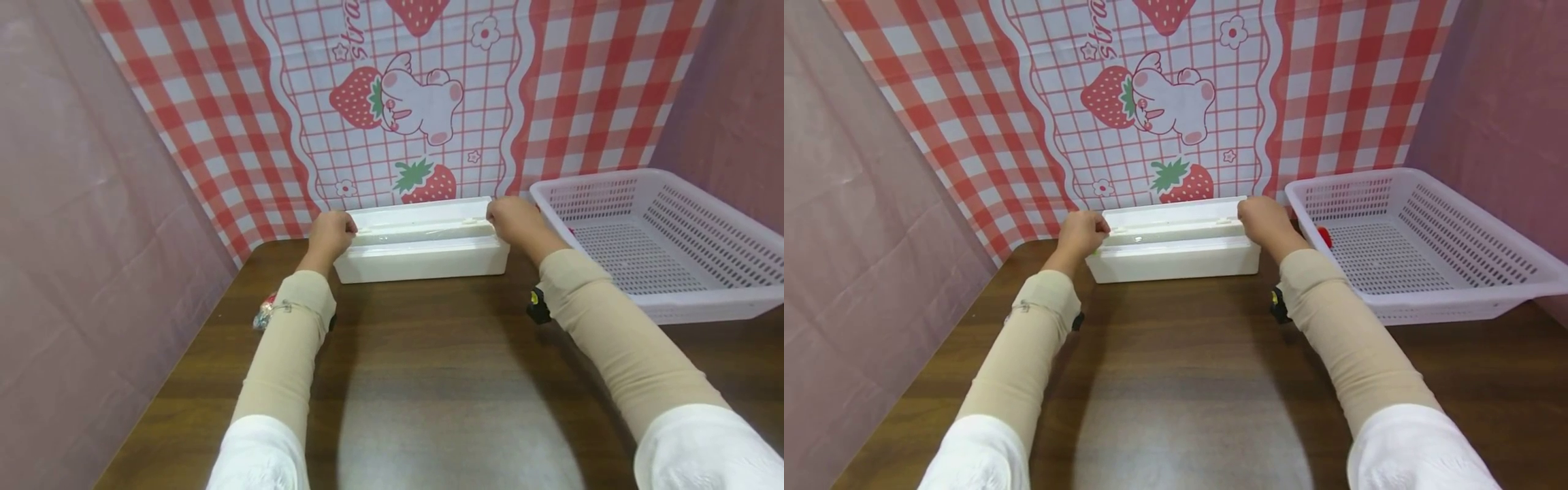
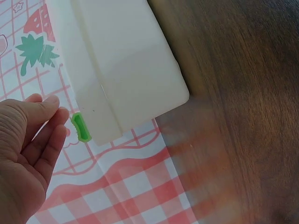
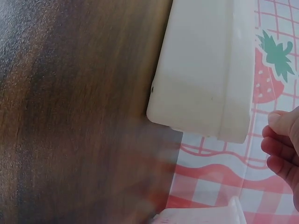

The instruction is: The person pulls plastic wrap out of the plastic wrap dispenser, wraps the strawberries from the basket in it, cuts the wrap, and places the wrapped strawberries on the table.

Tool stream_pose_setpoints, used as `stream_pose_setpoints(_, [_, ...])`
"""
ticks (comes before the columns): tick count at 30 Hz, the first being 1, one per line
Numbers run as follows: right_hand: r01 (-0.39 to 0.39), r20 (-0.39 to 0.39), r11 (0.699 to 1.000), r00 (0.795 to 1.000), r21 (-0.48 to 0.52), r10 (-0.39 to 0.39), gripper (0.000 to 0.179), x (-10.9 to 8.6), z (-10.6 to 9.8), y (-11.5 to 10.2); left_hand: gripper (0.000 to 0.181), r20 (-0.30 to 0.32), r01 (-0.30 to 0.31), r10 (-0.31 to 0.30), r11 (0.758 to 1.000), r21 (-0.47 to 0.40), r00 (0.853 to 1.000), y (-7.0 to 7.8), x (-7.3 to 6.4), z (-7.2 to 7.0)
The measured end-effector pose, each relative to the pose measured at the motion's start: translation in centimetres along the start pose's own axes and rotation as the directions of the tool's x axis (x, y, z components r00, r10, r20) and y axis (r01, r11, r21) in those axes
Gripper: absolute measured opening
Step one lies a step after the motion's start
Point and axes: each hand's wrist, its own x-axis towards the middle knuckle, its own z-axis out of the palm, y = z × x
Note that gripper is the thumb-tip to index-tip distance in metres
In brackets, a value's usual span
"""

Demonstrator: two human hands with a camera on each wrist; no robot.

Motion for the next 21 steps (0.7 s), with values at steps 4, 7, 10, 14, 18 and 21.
stream_pose_setpoints(4, [-0.006,-0.011,1.000,1.000,0.002,0.006,0.012,-0.03,-0.12,-0.04,0.007,0.003,0.021,-0.021,0.999,-0.024,1.000,0.13,-0.07,-0.08])
stream_pose_setpoints(7, [0.000,-0.026,1.000,1.000,-0.004,0.000,0.011,0.00,-0.26,-0.04,0.008,0.005,0.038,-0.038,0.999,-0.033,0.999,0.17,-0.12,-0.14])
stream_pose_setpoints(10, [0.004,-0.036,1.000,0.999,-0.009,-0.004,0.011,0.02,-0.37,-0.05,0.008,0.006,0.057,-0.057,0.998,-0.034,0.998,0.26,-0.17,-0.24])
stream_pose_setpoints(14, [0.008,-0.055,1.000,0.998,-0.024,-0.009,0.011,-0.04,-0.46,0.09,0.009,-0.001,0.064,-0.064,0.998,-0.026,0.998,0.41,-0.18,-0.41])
stream_pose_setpoints(18, [0.006,-0.068,1.000,0.998,-0.028,-0.007,0.011,-0.23,-0.66,0.14,0.008,-0.015,0.064,-0.064,0.998,-0.021,0.998,0.43,-0.13,-0.51])
stream_pose_setpoints(21, [-0.013,-0.064,1.000,0.998,-0.006,0.013,0.011,-0.37,-0.84,0.11,0.008,-0.018,0.069,-0.070,0.997,-0.026,0.997,0.42,-0.11,-0.49])
